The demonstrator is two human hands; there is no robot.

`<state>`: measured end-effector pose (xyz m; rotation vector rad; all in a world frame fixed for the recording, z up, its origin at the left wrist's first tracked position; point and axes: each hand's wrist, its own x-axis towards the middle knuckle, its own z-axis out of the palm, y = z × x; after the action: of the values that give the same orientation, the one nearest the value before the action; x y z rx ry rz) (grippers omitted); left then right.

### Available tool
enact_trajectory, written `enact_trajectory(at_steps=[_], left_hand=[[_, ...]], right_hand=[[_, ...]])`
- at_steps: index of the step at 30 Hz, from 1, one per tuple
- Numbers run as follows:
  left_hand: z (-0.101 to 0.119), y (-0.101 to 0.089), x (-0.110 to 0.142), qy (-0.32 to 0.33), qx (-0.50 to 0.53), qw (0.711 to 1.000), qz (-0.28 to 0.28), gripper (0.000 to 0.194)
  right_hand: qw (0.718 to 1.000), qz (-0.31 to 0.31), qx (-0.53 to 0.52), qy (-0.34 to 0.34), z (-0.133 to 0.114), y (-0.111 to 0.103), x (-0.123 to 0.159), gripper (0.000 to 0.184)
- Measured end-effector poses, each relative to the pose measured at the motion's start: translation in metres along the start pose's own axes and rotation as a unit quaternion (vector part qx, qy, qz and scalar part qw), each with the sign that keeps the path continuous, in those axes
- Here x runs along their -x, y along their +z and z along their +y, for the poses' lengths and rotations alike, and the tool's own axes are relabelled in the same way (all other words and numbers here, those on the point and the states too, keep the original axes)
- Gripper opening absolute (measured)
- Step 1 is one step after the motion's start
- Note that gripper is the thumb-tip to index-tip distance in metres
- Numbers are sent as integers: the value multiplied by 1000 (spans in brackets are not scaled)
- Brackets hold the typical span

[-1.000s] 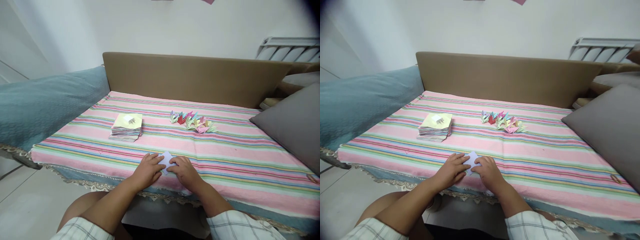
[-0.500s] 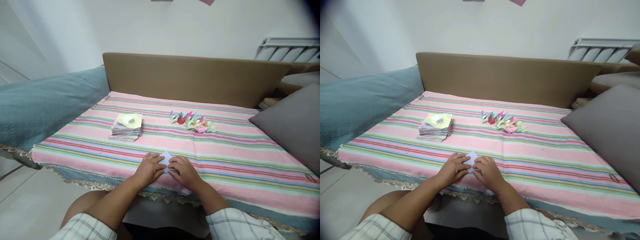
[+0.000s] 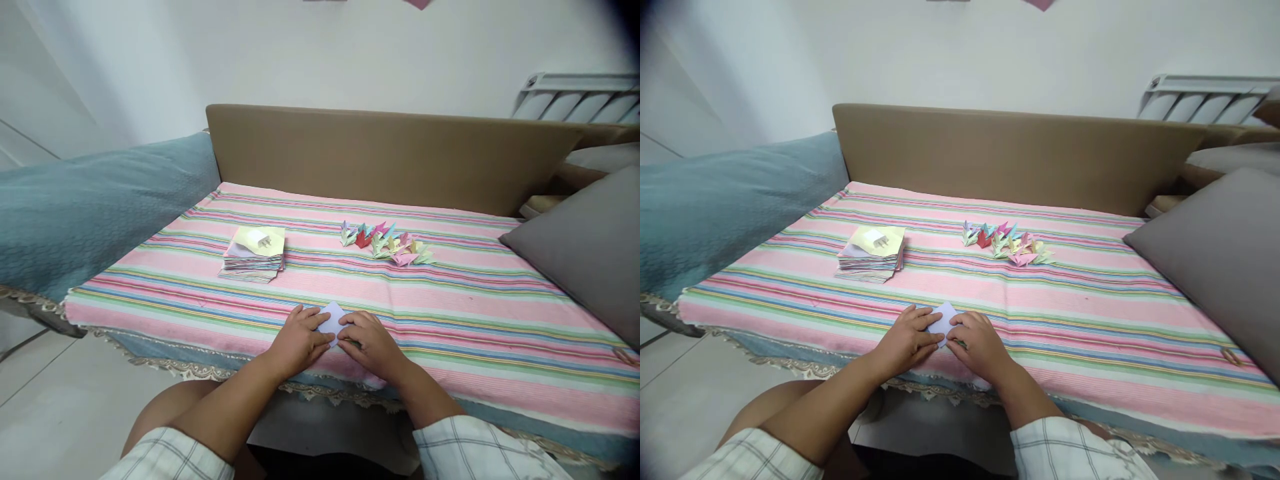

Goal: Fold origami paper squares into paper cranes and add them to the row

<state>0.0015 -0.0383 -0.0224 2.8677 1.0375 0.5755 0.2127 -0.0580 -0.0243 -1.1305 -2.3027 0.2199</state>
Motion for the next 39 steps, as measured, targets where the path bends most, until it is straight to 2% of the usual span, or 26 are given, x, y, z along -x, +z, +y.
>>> enact_trajectory(at_steps=[6, 10, 18, 22, 30, 35, 39], left_hand=[[7, -2, 0, 43, -44, 997, 52, 21], [3, 2, 1, 89, -22, 996, 23, 26], [2, -4, 4, 80, -22, 996, -25, 27], [5, -6, 2, 81, -24, 996, -26, 27], [7, -5, 2, 84, -53, 995, -15, 27], [10, -4, 6, 74, -85, 993, -40, 25], [14, -4, 8, 72, -110, 990, -49, 26]], right_hand=[[1000, -16, -8, -18, 2, -5, -1, 11], [1000, 3, -14, -17, 7, -7, 0, 11], [1000, 6, -11, -9, 15, -8, 2, 11], [1000, -1, -7, -1, 13, -7, 2, 13], [994, -11, 72, 80, 3, 4, -9, 28], [982, -26, 126, 138, -1, 8, -19, 32], [976, -36, 144, 159, -1, 8, -24, 35]])
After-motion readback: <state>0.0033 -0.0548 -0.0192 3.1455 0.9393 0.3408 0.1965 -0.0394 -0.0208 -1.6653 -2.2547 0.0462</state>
